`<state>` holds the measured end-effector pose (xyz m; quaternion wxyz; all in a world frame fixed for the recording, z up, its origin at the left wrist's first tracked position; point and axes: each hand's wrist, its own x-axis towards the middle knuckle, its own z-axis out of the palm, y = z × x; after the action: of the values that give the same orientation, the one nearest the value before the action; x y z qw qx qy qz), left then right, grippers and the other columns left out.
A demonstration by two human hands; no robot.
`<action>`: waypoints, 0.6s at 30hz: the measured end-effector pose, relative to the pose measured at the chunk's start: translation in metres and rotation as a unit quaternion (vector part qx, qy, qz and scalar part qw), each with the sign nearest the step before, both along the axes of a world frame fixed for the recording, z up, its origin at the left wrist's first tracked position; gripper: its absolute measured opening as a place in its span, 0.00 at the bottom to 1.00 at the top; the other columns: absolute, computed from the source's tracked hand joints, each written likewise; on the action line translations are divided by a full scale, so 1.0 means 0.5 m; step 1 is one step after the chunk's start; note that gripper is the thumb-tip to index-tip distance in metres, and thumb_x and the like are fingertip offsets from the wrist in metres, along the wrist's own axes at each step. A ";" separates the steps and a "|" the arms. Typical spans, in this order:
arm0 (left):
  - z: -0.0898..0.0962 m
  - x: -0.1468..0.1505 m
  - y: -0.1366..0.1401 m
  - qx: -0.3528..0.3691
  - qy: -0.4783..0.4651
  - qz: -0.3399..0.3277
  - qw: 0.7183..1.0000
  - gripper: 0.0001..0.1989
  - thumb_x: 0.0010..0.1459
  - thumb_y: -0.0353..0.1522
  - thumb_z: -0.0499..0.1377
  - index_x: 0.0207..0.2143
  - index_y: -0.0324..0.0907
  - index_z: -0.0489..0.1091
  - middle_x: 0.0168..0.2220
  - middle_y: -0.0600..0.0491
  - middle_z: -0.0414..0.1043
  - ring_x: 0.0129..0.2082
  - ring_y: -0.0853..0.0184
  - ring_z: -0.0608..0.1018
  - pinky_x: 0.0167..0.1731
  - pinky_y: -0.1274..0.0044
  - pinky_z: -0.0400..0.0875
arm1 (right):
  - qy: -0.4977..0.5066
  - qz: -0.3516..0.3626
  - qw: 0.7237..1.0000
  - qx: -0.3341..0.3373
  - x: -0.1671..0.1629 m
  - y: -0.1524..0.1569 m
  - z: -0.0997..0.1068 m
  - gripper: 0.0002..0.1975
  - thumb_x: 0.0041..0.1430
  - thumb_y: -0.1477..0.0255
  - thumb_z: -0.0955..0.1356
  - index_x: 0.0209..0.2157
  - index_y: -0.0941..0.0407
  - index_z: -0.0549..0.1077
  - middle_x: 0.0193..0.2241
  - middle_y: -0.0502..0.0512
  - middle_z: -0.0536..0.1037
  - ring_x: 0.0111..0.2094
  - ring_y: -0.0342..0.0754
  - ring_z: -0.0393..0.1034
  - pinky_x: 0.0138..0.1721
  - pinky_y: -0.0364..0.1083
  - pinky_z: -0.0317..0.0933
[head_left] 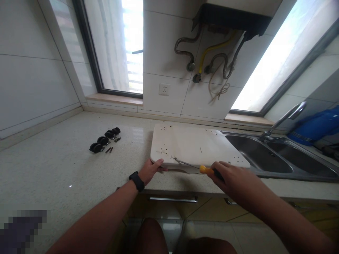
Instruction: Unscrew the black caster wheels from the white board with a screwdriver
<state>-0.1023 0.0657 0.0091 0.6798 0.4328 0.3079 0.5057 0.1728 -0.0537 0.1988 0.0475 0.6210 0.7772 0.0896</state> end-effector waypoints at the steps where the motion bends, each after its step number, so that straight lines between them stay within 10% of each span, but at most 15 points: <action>1: 0.002 0.000 -0.001 0.000 0.001 -0.001 1.000 0.29 0.54 0.47 0.72 0.48 0.33 0.76 0.45 0.38 0.82 0.34 0.60 0.85 0.36 0.69 0.83 | 0.022 -0.013 1.000 -0.001 -0.002 -0.010 -0.017 0.15 0.73 0.59 0.62 0.38 0.53 0.73 0.32 0.55 0.81 0.28 0.55 0.77 0.26 0.47 0.47; 8: 0.014 0.004 -0.009 0.012 -0.021 0.001 1.000 0.29 0.54 0.46 0.72 0.51 0.35 0.76 0.53 0.38 0.80 0.47 0.53 0.84 0.40 0.66 0.84 | 0.264 -0.041 0.963 0.034 0.002 -0.068 -0.138 0.16 0.71 0.55 0.61 0.38 0.51 0.72 0.33 0.55 0.82 0.30 0.56 0.78 0.30 0.51 0.63; 13: 0.014 0.002 -0.010 0.009 0.015 0.029 0.999 0.32 0.55 0.48 0.71 0.54 0.35 0.75 0.56 0.37 0.78 0.49 0.52 0.83 0.42 0.65 0.83 | 0.493 -0.127 0.855 0.098 0.052 -0.108 -0.260 0.18 0.66 0.51 0.66 0.42 0.50 0.75 0.29 0.52 0.79 0.29 0.54 0.75 0.33 0.50 0.67; 18: 0.043 -0.016 -0.023 0.066 0.175 0.088 0.978 0.28 0.59 0.50 0.67 0.51 0.37 0.76 0.55 0.40 0.79 0.62 0.50 0.74 0.66 0.59 0.64 | 0.600 -0.187 0.748 0.212 0.153 -0.114 -0.355 0.20 0.55 0.51 0.72 0.39 0.52 0.76 0.30 0.52 0.78 0.31 0.53 0.73 0.33 0.49 0.66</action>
<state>-0.1105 0.0542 0.0307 0.5380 0.5297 0.4251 0.4993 0.2491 -0.1108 0.0213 -0.5459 0.6737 0.4752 -0.1492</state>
